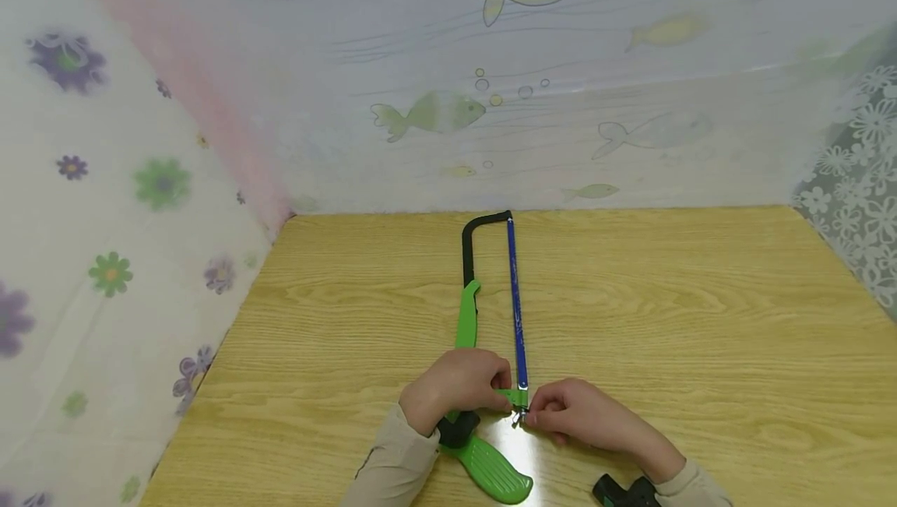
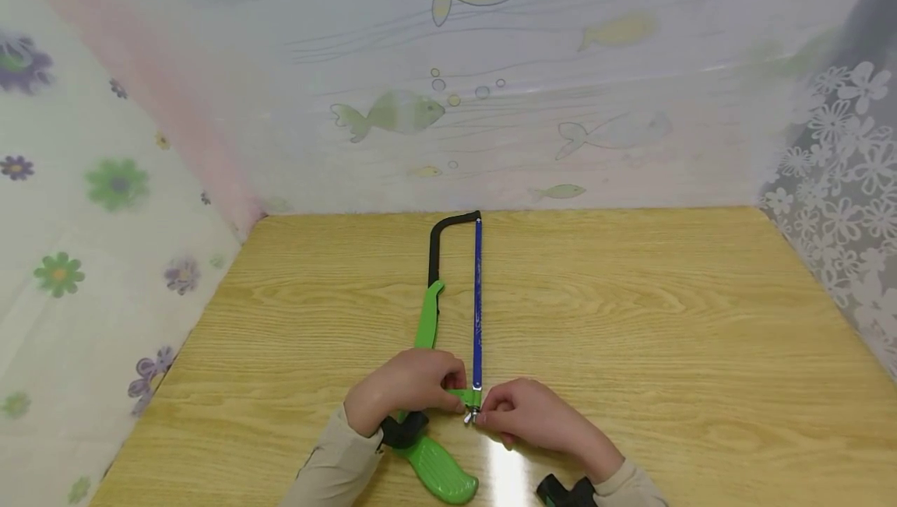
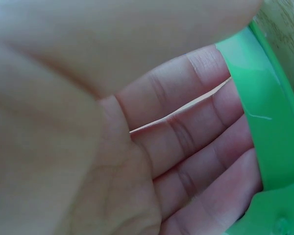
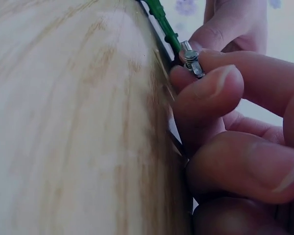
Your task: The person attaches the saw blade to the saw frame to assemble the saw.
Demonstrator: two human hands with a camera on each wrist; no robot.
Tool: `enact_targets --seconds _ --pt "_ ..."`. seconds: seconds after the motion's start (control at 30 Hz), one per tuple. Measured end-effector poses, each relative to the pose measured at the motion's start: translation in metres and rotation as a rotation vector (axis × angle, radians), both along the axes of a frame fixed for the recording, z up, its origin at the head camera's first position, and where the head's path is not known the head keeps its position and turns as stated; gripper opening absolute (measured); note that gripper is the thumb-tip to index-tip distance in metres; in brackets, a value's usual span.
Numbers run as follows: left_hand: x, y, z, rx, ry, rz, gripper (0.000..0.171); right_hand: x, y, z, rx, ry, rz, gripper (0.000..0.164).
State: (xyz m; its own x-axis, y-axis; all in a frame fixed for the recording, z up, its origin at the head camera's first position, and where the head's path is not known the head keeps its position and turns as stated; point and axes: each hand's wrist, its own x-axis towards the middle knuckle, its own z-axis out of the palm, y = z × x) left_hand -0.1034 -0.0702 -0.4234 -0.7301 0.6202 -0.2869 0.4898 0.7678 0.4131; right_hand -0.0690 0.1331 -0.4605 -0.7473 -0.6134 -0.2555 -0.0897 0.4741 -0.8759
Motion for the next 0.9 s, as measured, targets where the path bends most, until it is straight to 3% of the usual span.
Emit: enact_targets --seconds 0.23,0.63,0.9 --pt "0.0001 0.0016 0.0020 -0.017 -0.006 0.005 0.017 0.0007 -0.0007 0.0008 -0.021 -0.015 -0.036 0.020" --pt "-0.0005 0.0007 0.0015 -0.006 -0.016 0.002 0.016 -0.0001 -0.0009 -0.0003 -0.026 -0.017 -0.012 0.014" --pt "-0.0009 0.0002 0.0011 -0.018 -0.002 0.000 0.017 0.0000 -0.0009 -0.0017 0.015 0.013 -0.017 0.025"
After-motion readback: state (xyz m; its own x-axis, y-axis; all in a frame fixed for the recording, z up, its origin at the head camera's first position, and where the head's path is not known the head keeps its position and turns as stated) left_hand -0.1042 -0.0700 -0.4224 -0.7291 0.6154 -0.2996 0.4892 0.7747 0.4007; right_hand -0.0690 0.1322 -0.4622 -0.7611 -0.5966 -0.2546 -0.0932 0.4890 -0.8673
